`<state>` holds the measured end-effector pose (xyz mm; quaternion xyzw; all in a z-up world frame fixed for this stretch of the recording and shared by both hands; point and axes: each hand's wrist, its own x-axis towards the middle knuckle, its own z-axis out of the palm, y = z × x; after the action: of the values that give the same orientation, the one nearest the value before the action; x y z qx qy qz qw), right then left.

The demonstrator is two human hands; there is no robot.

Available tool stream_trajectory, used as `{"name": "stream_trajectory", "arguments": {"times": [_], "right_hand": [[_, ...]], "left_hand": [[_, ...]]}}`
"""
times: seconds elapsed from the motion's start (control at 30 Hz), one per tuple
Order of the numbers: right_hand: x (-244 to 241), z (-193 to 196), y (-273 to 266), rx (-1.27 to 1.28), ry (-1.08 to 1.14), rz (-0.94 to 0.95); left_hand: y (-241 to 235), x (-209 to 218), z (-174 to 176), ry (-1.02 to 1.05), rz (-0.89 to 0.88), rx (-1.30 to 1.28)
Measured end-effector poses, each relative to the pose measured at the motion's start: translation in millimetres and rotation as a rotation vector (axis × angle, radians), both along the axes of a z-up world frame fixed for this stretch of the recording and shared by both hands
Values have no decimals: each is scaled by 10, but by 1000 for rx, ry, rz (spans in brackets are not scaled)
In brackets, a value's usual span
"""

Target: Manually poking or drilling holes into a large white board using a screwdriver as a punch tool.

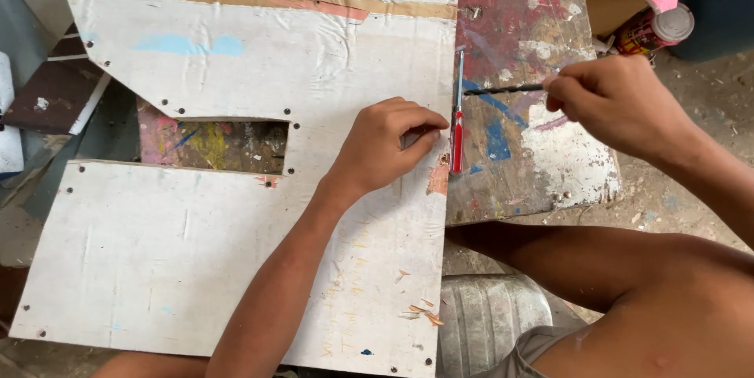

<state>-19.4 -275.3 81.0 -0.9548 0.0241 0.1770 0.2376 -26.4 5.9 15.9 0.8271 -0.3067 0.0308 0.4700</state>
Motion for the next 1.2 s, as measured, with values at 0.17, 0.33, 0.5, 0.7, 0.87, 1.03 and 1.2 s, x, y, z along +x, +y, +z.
{"name": "stream_trajectory", "arguments": {"times": [0.17, 0.33, 0.5, 0.7, 0.87, 1.03, 1.2], "right_hand": [[-57, -200, -122, -123, 188, 63], [-189, -406, -277, -184, 308, 243], [-232, -558, -338, -251, 463, 268], [-183, -728, -380, -413, 554, 297], [-192, -801, -372, -487, 598, 324], [-217, -849, -395, -526, 638, 347], [-211, -797, -350, -507, 619, 318]], "left_hand": [[-23, 0, 14, 21, -26, -9], [-17, 19, 36, 143, -5, -39], [16, 96, 7, 354, 5, -299], [57, 188, 19, 418, -8, -271], [62, 225, 15, 442, -10, -256], [73, 225, 16, 471, -2, -242], [51, 197, -1, 438, 1, -214]]}}
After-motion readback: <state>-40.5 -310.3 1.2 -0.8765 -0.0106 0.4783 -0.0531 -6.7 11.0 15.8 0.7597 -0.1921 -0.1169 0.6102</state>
